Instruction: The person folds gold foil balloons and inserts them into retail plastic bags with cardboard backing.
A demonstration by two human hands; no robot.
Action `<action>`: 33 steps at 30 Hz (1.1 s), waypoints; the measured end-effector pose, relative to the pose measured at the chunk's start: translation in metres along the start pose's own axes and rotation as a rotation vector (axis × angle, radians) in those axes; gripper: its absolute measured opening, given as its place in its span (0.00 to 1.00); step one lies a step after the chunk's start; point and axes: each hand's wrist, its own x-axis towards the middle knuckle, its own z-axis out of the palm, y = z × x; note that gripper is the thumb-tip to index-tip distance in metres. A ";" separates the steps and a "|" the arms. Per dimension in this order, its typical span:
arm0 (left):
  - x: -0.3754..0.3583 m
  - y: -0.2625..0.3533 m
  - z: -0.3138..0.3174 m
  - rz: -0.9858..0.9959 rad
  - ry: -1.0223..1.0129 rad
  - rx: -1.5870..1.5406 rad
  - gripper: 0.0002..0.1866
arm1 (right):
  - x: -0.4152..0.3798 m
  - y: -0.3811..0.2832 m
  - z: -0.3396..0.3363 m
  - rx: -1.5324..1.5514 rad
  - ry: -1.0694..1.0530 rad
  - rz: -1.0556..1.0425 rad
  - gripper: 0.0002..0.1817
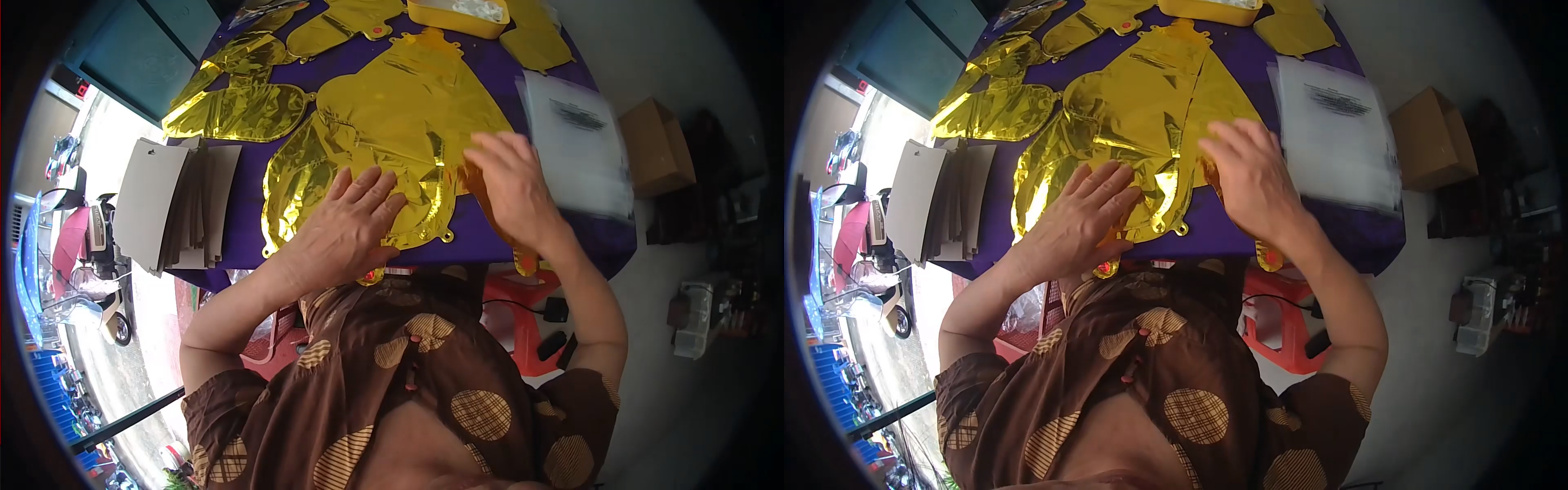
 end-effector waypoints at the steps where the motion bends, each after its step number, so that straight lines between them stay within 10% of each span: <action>1: 0.000 0.001 -0.001 -0.002 -0.003 0.003 0.39 | -0.009 -0.009 -0.004 -0.003 -0.034 -0.015 0.19; 33: 0.008 0.027 0.015 -0.018 0.012 0.004 0.40 | -0.037 -0.029 -0.002 0.083 0.014 0.033 0.18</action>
